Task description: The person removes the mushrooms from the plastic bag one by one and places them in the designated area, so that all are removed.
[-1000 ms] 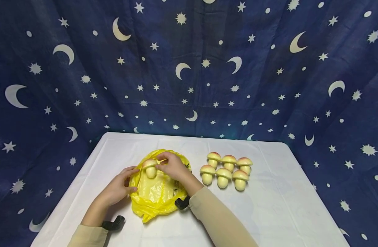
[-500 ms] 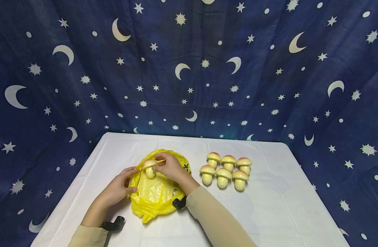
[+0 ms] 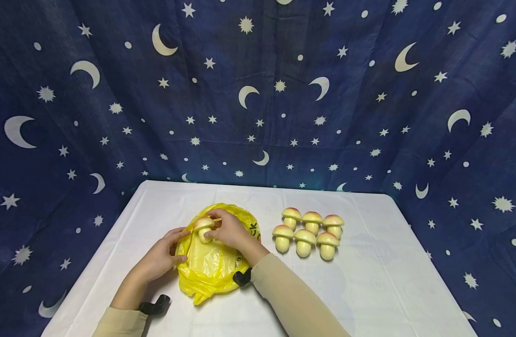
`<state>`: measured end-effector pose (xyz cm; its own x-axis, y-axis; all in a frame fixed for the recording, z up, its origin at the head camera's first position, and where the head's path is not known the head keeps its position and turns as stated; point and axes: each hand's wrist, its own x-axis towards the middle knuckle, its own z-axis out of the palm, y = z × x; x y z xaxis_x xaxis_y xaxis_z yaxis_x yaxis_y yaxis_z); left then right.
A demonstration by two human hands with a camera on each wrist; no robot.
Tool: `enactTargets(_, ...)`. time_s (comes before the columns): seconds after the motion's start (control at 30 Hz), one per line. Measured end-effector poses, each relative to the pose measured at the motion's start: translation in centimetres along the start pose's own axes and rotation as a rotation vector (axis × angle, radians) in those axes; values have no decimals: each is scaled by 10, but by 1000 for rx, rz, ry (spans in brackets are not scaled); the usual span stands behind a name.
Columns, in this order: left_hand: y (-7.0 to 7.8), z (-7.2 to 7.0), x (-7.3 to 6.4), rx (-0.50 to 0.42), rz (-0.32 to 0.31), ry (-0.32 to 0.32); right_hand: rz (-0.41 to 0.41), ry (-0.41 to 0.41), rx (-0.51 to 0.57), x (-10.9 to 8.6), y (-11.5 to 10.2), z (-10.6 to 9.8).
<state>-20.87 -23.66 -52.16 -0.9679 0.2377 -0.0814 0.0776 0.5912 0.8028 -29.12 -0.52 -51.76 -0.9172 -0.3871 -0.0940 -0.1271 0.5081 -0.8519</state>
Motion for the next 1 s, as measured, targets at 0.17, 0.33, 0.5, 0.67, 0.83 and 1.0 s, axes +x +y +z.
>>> enactTargets(0.17,1,-1,0,-3,3,1,-6,-3,-10,2,-2,2)
enactTargets(0.33,2,-1,-1,-4,-6,-1,-5,-6,-22,3,-3,5)
enactTargets(0.5,2,-2,-1,0,-14,-5,-6,-7,-22,4,-3,7)
enactTargets(0.67,3,-2,-1,2,-25,-9,-1,-5,13,3,-2,7)
enactTargets(0.83,3,-2,0,3,-24,-5,11,-2,43,1,-2,6)
enactTargets(1.0,2,-2,0,0,-27,-9,11,-11,52,0,-2,5)
